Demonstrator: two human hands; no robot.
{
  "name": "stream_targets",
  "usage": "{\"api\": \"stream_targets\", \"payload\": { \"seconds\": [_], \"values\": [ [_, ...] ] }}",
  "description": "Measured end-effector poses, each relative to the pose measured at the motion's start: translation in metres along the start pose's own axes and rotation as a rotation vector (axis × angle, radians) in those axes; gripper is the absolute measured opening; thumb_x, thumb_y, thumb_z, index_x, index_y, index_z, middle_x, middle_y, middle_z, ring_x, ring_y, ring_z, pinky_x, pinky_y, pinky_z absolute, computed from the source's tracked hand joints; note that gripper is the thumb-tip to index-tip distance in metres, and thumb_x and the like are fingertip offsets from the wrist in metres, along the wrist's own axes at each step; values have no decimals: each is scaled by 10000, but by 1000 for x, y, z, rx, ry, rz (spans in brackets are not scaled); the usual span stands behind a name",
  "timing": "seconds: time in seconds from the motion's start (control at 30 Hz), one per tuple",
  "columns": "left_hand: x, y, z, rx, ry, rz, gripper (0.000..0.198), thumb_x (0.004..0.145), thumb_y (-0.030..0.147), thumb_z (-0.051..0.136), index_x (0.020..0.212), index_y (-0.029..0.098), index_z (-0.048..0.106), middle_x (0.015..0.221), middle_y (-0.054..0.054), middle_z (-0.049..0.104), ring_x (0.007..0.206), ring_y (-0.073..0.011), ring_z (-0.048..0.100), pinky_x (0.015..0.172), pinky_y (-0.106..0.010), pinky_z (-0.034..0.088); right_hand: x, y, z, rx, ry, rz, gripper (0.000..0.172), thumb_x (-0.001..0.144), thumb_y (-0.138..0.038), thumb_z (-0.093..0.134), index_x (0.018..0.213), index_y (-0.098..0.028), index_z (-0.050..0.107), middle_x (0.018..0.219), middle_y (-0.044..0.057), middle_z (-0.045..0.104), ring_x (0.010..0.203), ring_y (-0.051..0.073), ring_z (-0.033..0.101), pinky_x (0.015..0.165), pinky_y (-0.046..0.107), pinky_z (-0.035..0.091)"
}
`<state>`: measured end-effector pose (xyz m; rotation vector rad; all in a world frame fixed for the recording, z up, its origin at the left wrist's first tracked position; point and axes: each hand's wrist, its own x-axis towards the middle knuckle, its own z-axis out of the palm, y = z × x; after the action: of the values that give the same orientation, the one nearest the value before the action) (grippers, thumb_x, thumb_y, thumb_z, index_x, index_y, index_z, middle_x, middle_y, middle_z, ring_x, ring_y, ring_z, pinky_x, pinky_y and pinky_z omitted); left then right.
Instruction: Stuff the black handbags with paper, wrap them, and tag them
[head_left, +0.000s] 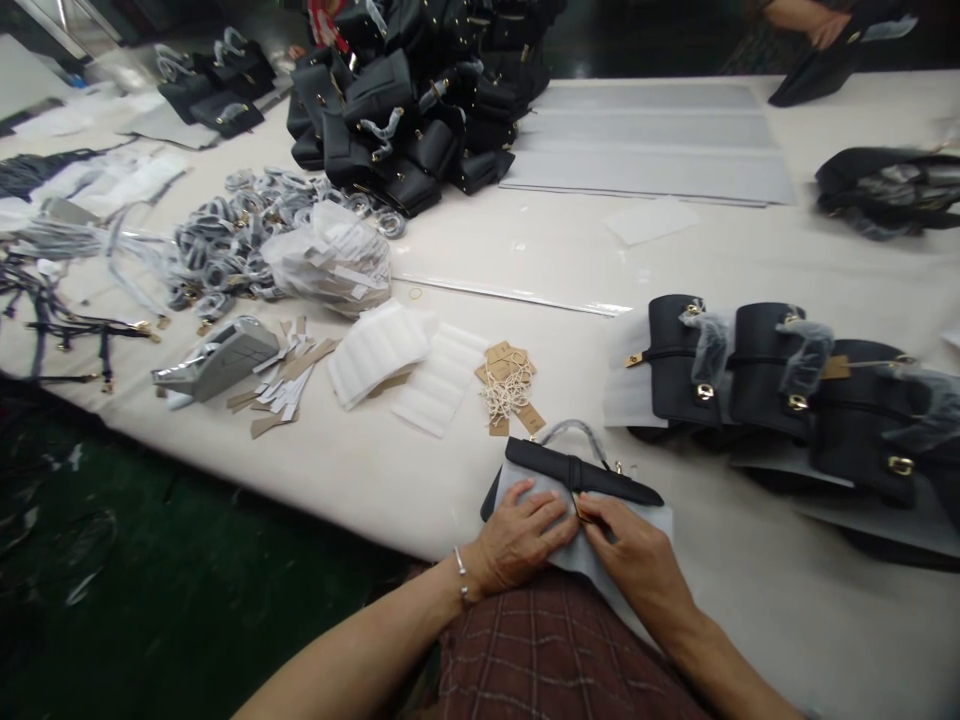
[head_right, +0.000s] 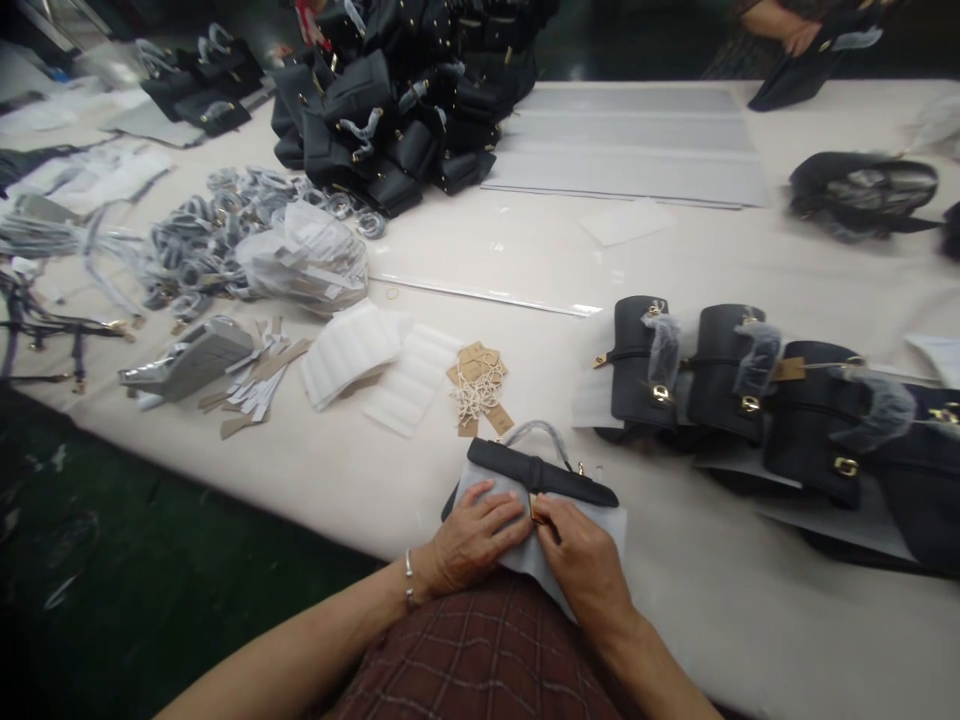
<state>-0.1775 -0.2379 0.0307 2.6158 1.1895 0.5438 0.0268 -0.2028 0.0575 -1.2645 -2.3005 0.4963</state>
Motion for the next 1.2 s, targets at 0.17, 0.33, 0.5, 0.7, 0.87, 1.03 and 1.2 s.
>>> {"api": "stream_targets", "payload": {
  "seconds": [0.17,0.33,0.5,0.7,0.87,1.03,1.2],
  "values": [
    [-3,-2,8,0,62,38,310,992,184,362,1245,153,540,1251,-88,616,1260,-186,461,1135,-462,247,-6,2,3,-61,-84,-50,212,937,-190,454,1028,-179,645,1019,71,712,936,199,689,848,337,570],
    [-5,-1,11,9,51,17,276,987,187,376,1190,154,560,1185,-90,627,1217,-194,496,1128,-466,271,-7,5,-2,-127,-195,-153,299,958,-186,408,1158,-165,629,1156,113,680,1038,222,661,890,344,546],
    [-6,-3,13,11,52,29,264,985,202,392,1195,176,550,1147,-79,634,1225,-194,487,1132,-477,269,27,10,-19,-62,-551,-115,288,939,-160,409,970,-227,687,901,48,678,777,153,658,714,248,521],
    [-3,-1,9,38,59,49,294,977,241,443,1256,204,527,1191,-69,622,1224,-207,486,1115,-485,284,51,19,-17,-40,-655,-171,213,895,-187,501,920,-228,708,836,30,629,731,136,622,652,217,470],
    [-1,0,3,34,15,32,337,924,360,554,1228,215,548,1337,-75,552,1249,-212,467,1124,-462,266,41,33,-10,-61,-538,-332,237,961,-191,440,913,-187,672,814,29,612,717,133,602,658,233,461],
    [-2,2,3,45,-18,1,398,878,394,632,1226,219,552,1348,-79,542,1286,-220,442,1137,-441,238,34,30,-3,-182,-391,-487,247,942,-134,420,780,-171,603,745,41,572,680,165,545,626,270,433],
    [-5,3,8,71,23,7,239,958,338,505,1156,228,585,1274,-64,576,1255,-202,468,1142,-450,240,33,6,2,-356,-325,-162,162,880,-161,506,734,-187,572,729,36,595,653,183,582,575,283,416]
  ]
}}
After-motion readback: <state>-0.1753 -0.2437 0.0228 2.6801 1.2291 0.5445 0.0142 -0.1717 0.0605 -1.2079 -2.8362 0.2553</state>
